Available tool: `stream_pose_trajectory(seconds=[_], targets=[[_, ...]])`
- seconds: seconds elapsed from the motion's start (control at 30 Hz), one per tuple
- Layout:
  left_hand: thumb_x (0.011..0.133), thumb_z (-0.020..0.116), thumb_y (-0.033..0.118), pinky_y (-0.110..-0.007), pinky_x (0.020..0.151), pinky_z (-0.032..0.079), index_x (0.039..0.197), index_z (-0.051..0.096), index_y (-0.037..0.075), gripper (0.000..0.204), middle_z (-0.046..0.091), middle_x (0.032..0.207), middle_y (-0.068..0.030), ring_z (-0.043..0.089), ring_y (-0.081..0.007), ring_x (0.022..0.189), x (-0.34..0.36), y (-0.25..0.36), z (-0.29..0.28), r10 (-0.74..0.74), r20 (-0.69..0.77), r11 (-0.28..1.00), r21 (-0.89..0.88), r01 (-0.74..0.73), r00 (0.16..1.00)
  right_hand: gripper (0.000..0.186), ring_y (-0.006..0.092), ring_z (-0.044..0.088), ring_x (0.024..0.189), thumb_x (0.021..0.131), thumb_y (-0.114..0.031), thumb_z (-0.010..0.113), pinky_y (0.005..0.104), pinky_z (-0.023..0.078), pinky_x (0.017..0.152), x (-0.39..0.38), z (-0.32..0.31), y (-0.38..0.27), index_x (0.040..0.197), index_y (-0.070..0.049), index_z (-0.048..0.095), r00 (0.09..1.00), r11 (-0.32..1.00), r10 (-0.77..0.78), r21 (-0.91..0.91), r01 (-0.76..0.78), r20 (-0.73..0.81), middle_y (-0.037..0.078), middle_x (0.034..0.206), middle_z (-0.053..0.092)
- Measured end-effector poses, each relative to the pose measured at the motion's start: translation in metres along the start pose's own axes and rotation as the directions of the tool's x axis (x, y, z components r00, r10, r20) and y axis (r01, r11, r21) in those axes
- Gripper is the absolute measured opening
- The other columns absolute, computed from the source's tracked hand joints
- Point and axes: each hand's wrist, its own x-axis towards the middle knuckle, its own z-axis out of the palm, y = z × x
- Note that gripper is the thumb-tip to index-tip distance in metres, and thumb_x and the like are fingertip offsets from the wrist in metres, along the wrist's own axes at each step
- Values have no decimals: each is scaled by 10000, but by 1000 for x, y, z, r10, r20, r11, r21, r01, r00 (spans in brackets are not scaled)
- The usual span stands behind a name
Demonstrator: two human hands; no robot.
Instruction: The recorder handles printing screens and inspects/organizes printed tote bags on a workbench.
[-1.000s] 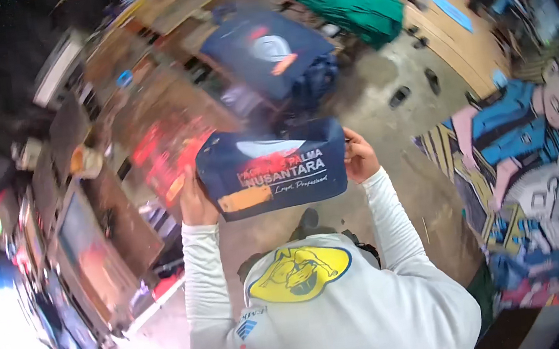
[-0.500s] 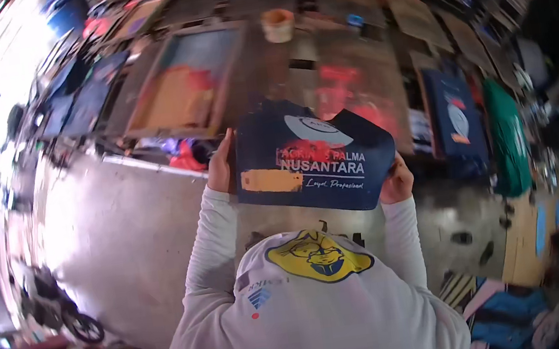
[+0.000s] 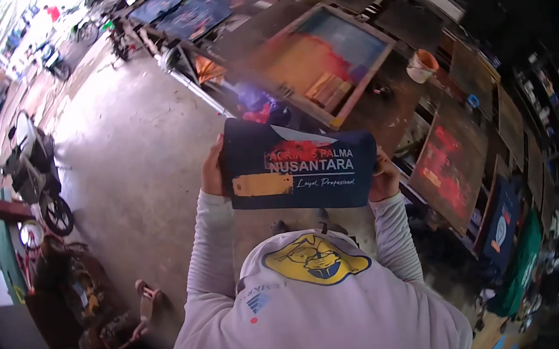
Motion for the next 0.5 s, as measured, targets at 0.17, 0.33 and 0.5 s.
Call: stream_pose_trajectory(seconds=[0.17, 0.33, 0.5], targets=[[1005, 497, 274, -307, 899, 519, 1225, 604, 33, 343, 669, 1154, -69, 642, -183, 1033, 16, 17, -56, 159, -117, 987, -12, -161, 980, 684, 285, 645, 1047, 574, -59, 503, 356, 525, 939, 70, 8, 33, 1248, 38, 571, 977, 981, 195, 2, -196, 84, 161, 1140, 660], [1001, 498, 271, -329, 918, 516, 1223, 602, 19, 352, 666, 1157, -91, 638, -198, 1050, 36, 29, -94, 305, -241, 947, 183, -265, 921, 680, 299, 644, 1058, 590, -64, 497, 374, 525, 949, 144, 16, 59, 1259, 31, 568, 947, 950, 306, 28, -310, 92, 166, 1154, 659], [912, 557, 110, -329, 918, 545, 1387, 450, -30, 506, 580, 1320, -152, 633, -238, 1120, 68, 62, -64, 202, -84, 951, -219, -216, 976, 670, 311, 654, 1041, 606, -72, 495, 402, 537, 935, 226, 12, 73, 1267, 15, 570, 896, 926, 361, 14, -377, 260, 176, 1159, 658]])
